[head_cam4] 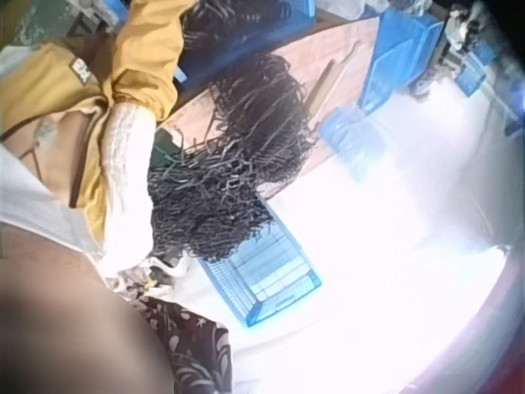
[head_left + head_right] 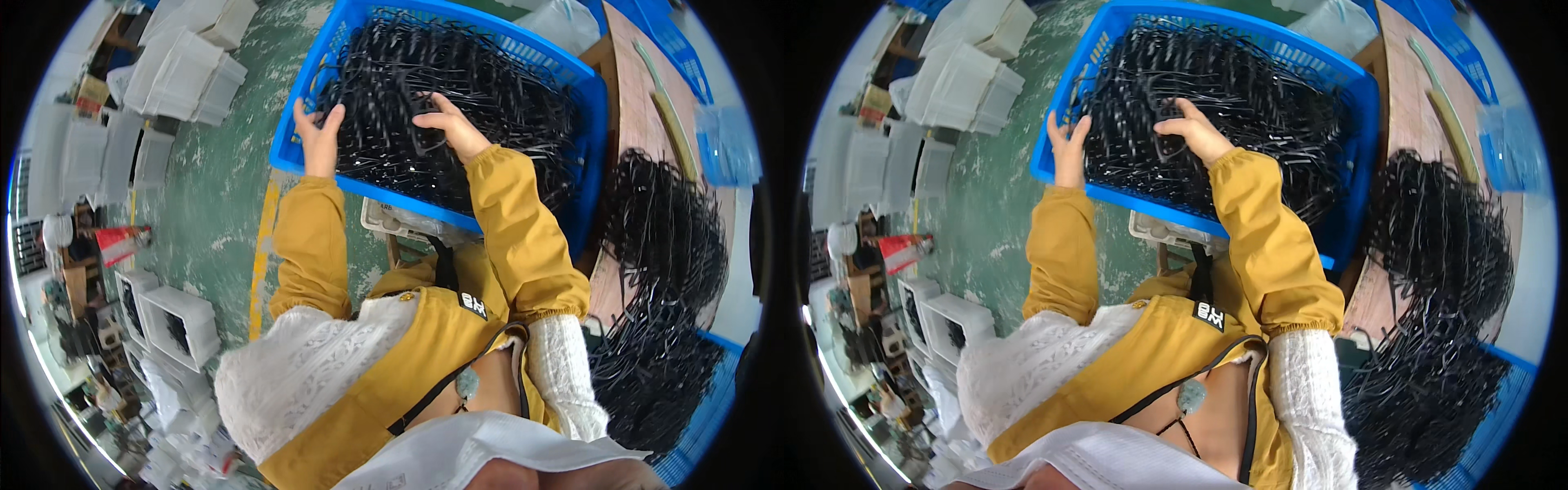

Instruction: The person repeatedly picks black cables from a blue crate, trims their ends with a blue-handled tool, and places the trimmed pieces back into the crate. The person also uses a brush to sweep debris on the work surface.

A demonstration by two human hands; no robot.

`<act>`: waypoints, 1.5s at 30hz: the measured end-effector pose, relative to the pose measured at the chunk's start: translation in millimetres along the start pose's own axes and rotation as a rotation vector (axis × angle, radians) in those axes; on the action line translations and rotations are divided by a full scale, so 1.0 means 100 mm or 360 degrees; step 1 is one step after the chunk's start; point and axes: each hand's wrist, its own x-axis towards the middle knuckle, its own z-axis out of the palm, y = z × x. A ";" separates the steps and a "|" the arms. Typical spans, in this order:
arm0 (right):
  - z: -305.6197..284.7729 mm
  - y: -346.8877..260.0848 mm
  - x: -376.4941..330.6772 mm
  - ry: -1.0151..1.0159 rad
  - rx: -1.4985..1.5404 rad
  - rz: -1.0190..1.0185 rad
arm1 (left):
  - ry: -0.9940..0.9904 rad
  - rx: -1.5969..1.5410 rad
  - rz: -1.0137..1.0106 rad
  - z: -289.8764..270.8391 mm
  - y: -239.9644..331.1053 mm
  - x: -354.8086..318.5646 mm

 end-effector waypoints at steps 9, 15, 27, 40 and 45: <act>0.19 -0.41 -0.30 -0.0370 0.0098 -0.0488 | -0.0184 -0.0383 -0.0173 -0.23 0.66 -0.09; -0.48 -1.51 -0.83 0.0165 -0.1015 -0.0906 | -0.0805 -0.1069 -0.0319 1.07 1.16 -0.09; -2.41 -1.53 -0.04 0.1013 -0.1121 -0.0091 | -0.0945 -0.1068 -0.0907 4.03 -0.16 -0.18; -3.07 -1.43 0.09 0.0937 -0.1457 0.0388 | -0.0832 0.0565 -0.0128 3.68 0.16 -0.32; -3.15 -0.96 0.19 0.1114 -0.1054 0.0175 | -0.0737 0.1116 0.0416 3.67 0.41 -0.45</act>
